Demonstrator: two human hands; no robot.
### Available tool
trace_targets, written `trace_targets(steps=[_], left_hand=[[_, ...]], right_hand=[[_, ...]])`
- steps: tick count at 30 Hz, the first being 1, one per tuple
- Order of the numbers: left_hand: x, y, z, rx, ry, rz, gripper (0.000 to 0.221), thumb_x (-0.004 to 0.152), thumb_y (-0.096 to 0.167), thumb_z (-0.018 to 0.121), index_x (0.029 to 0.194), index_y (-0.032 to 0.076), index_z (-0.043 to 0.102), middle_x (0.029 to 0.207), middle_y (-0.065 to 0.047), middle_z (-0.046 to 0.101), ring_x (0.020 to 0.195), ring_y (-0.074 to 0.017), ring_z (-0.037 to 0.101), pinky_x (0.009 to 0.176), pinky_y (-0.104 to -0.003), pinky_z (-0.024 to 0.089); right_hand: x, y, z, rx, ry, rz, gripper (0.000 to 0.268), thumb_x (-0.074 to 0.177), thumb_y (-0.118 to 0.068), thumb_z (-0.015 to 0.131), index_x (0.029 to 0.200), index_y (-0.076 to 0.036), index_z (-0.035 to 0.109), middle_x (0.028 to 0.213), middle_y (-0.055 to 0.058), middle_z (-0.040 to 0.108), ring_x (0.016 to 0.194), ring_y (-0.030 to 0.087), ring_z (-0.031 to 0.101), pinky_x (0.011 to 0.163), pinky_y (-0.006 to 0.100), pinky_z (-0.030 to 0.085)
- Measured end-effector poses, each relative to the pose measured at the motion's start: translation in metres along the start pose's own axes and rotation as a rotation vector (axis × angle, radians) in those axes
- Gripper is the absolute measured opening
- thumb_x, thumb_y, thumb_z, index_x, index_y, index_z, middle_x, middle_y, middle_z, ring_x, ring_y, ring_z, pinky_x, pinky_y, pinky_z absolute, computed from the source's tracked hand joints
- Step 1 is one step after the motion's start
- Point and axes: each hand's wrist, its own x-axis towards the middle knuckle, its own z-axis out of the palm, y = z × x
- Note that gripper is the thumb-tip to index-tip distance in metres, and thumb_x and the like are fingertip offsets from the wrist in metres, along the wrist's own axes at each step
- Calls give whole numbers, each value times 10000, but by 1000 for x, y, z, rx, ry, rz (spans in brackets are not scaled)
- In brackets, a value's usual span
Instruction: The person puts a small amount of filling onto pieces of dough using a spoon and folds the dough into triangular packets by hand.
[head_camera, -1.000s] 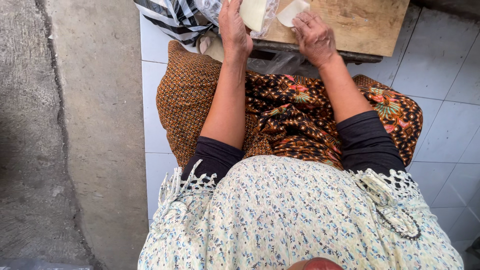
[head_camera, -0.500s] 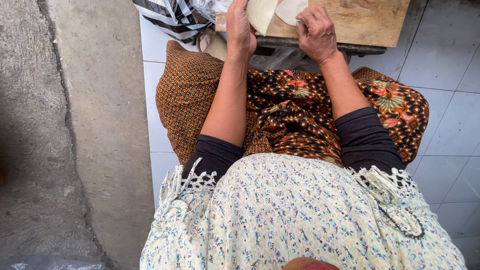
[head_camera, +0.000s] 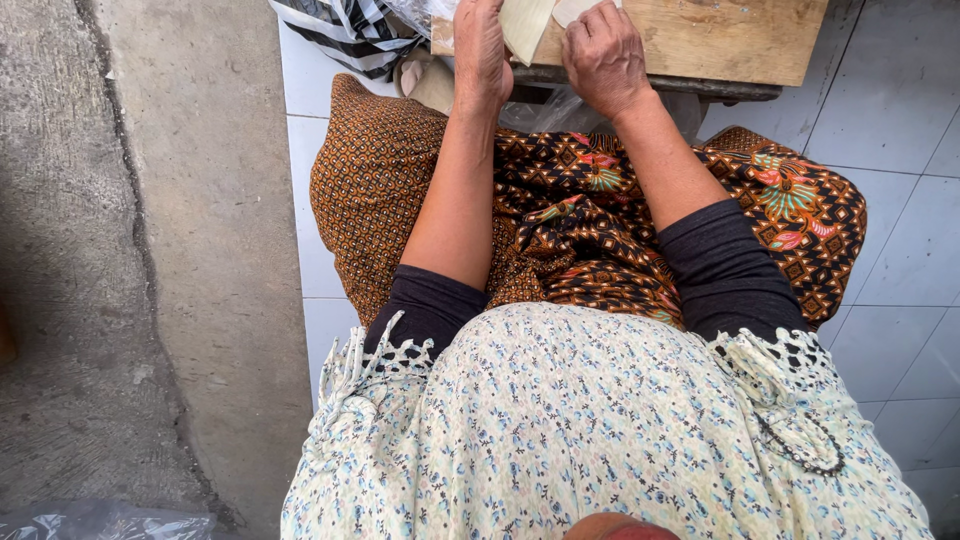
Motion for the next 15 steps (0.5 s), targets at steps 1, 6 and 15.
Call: trace_targets(steps=[1,6,15], left_hand=[[0,-2,-1,18,13,-10,282,1007,205,681,1167,-24,642,1080,-105,701,1028,-214,674,920,-433,527],[2,-7,-4,34,-7,41,299,1006,202,722,1150,-53,662,1065,-103,688,999,-212,651,914,-450,495],[5,-5,-3,74,8,89,266,960,186,742,1085,-40,681,1009,-65,699,959,-177,638,886,-419,490]], right_hand=[[-2,-1,-1,30,20,3,52,924,-38,742,924,-17,695,930,113,675,934,264,679,800,375,576],[-7,5,16,-23,46,74,54,965,-63,747,971,-10,735,957,106,698,902,216,693,792,335,592],[3,11,24,-135,-42,-16,133,995,-71,725,871,-28,705,848,88,677,807,175,685,700,318,590]])
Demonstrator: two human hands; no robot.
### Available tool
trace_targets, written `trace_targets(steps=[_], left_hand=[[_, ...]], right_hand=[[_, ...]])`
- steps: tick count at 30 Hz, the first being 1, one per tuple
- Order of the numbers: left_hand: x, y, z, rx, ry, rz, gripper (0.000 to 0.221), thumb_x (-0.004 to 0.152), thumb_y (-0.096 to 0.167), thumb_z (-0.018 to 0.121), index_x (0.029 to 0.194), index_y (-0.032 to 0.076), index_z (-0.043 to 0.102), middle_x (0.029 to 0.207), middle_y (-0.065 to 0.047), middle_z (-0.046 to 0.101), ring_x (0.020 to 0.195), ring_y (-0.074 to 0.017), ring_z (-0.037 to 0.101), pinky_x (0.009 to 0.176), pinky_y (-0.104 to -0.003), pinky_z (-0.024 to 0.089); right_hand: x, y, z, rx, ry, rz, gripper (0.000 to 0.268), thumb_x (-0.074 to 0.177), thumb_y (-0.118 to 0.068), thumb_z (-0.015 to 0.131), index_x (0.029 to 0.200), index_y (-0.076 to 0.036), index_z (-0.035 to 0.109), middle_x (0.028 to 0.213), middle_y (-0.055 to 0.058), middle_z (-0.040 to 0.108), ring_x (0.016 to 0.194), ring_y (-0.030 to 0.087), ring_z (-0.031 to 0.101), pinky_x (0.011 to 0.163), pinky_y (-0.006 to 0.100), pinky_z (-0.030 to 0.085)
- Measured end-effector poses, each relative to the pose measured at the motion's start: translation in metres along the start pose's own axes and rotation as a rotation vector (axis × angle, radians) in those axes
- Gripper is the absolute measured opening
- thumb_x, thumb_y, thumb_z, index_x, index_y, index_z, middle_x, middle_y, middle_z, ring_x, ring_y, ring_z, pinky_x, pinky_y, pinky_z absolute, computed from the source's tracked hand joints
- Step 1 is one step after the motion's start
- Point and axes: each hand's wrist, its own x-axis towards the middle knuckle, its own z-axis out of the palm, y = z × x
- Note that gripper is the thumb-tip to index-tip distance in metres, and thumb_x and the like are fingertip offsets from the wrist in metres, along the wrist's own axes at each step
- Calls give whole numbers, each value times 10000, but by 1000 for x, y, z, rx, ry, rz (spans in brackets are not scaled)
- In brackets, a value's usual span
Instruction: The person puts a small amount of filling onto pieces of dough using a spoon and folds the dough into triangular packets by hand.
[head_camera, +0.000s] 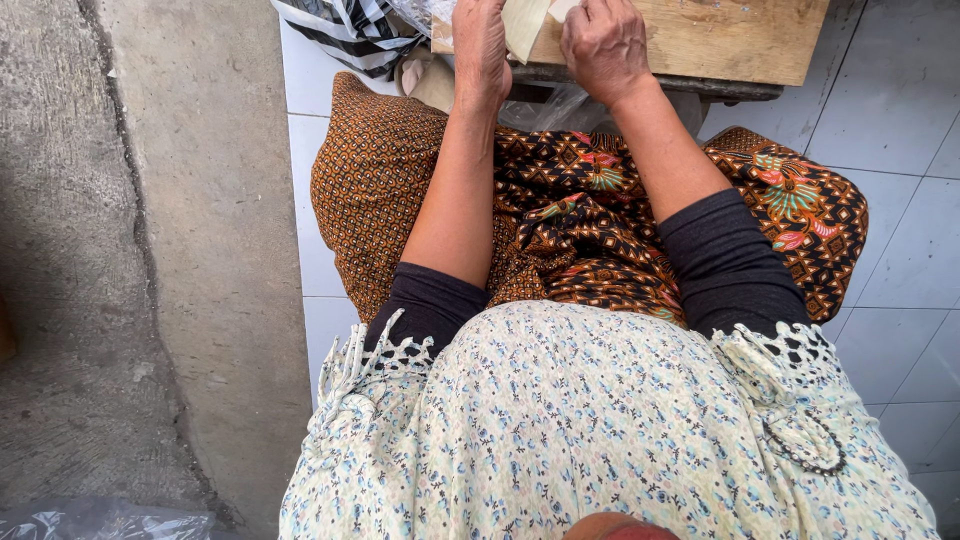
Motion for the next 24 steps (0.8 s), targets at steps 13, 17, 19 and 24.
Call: trace_targets(steps=[13,17,19,24], left_hand=[[-5,15,23,-46,-77,-216,406,1061,369,484,1162,11,648,1065,-95,726,973,-188,737,820,-418,637],[-13,13,33,-150,-171,-352,434,1064,378,446,1250,27,622,1118,-118,729,963,-211,721,817,-394,623],[-16,10,35,-150,-192,-383,459,1106,371,473,1265,-25,642,1117,-140,733,960,-211,705,822,-382,607],[-24,6,32,-114,-252,-376,393,1080,343,569,1256,1,651,1070,-88,712,906,-163,685,778,-340,585]], right_hand=[[3,-7,-35,666,281,517,61,1082,-32,659,1083,-59,714,1038,108,734,850,205,775,697,306,638],[20,-26,-72,810,284,395,160,1029,-105,830,1118,-45,711,1092,144,711,892,245,743,651,311,597],[29,-37,-90,693,298,382,271,951,-157,916,1078,-30,713,1073,152,691,901,282,698,626,336,554],[36,-39,-107,686,273,358,149,963,-97,878,1059,-35,783,1017,116,741,966,255,721,756,363,582]])
